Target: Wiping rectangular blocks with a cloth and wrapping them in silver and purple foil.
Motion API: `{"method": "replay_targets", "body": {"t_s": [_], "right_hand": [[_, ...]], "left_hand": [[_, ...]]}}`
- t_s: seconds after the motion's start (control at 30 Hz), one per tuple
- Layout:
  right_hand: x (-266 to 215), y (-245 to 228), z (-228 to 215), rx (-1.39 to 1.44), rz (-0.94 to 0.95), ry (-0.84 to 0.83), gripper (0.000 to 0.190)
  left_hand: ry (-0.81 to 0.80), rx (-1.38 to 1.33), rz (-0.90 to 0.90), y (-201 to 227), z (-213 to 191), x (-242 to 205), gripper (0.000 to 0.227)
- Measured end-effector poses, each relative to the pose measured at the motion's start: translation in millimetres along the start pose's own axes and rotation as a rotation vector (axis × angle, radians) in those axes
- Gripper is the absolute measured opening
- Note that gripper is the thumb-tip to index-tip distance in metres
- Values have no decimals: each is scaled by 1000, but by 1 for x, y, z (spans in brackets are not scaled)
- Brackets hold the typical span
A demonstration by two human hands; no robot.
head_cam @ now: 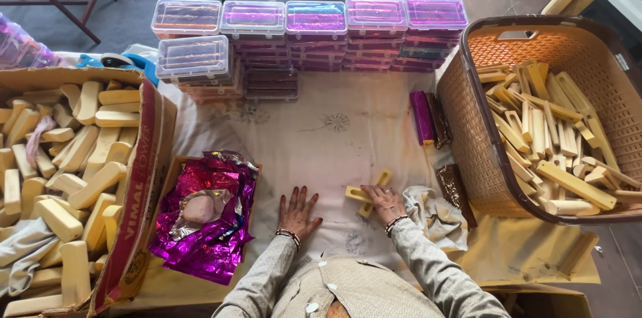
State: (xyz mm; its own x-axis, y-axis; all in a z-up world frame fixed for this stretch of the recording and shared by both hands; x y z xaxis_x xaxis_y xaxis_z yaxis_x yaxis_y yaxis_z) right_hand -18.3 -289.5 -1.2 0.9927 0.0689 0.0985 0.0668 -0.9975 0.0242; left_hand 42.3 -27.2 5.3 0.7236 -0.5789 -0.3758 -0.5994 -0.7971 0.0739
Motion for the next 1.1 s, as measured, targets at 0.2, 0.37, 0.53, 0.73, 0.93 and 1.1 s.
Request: {"method": "replay_targets", "body": {"t_s": [0.2,0.37,0.53,0.73,0.93,1.1], "right_hand": [[11,-1,-103,575,366,-214,57],[13,-3,-13,1853,511,-142,52],[10,-39,-19,2290,714,-257,52],[-1,-6,8,1969,781,-136,50],[-3,-30,-18,2183,765,-122,38],[-12,-43,20,2256,940,-39,34]], "left_hand": [[13,5,-36,-1,4,13,82],[62,-538,97,37,-18,17,76],[118,-1155,343,84,-13,23,77],[-84,-1609,46,64,10,30,55],[-153,-1797,8,63,15,29,45],[63,-1691,198,76,80,69,41]]}}
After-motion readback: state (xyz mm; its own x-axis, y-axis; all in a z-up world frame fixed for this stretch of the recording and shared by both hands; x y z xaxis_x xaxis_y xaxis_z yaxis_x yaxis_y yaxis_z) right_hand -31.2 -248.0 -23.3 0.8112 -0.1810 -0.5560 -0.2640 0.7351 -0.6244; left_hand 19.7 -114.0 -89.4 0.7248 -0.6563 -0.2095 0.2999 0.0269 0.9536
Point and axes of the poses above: each hand's wrist, its own x-axis towards the middle knuckle, its own z-axis out of the palm, y = z × x, the point moved 9 cm from there along x, towards the middle knuckle, and after that the axes turned 10 degrees about x, right-handed, at the moved point
